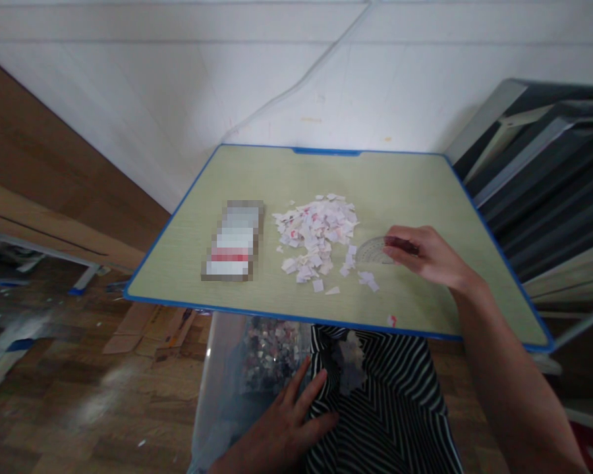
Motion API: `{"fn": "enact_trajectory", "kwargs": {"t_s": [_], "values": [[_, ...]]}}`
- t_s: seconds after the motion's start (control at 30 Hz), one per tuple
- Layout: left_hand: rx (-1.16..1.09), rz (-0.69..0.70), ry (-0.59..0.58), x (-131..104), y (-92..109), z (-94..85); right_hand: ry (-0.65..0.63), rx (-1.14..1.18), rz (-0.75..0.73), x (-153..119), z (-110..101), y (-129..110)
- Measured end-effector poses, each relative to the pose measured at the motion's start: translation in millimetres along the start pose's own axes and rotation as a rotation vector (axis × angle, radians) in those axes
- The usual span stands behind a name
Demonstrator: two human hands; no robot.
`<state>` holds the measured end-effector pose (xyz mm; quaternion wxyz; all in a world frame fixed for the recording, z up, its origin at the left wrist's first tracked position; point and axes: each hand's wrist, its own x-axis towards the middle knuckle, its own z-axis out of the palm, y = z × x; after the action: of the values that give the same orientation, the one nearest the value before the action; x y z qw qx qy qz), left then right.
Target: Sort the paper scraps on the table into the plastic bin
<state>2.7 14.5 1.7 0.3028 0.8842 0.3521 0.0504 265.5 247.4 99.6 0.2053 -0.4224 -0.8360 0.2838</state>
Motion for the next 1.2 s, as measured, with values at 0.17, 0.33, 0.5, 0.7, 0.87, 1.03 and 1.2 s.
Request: {"fn": "enact_trajectory", "kwargs": {"t_s": [0.17,0.33,0.5,0.7,0.87,1.03,1.2], "values": [[0.029,0.008,-0.012,0,0,-2.5,-0.119,0.095,-0.036,0,3,0],[0.023,0.011,0.011,-2,-1,0.0,-0.039,0.064,0.005,-1,3,1],[0.005,0.003,0.01,-1,-1,-0.1,-0.163,0.101,-0.044,-1,4,2],[0.008,0.007,0.024,-2,-2,1.0,-0.054,0.091,-0.002,0,4,3],[0.016,0.007,0.013,-1,-2,1.0,-0.068,0.037,-0.019,-1,1,5],[0.033,-0.011,-0.019,1,0,0.8,-0.135,0.122,-0.062,-2,3,0],[0.018,-0.003,0.016,0,-2,5.5,-0.129,0.075,-0.068,2,11,0]]}}
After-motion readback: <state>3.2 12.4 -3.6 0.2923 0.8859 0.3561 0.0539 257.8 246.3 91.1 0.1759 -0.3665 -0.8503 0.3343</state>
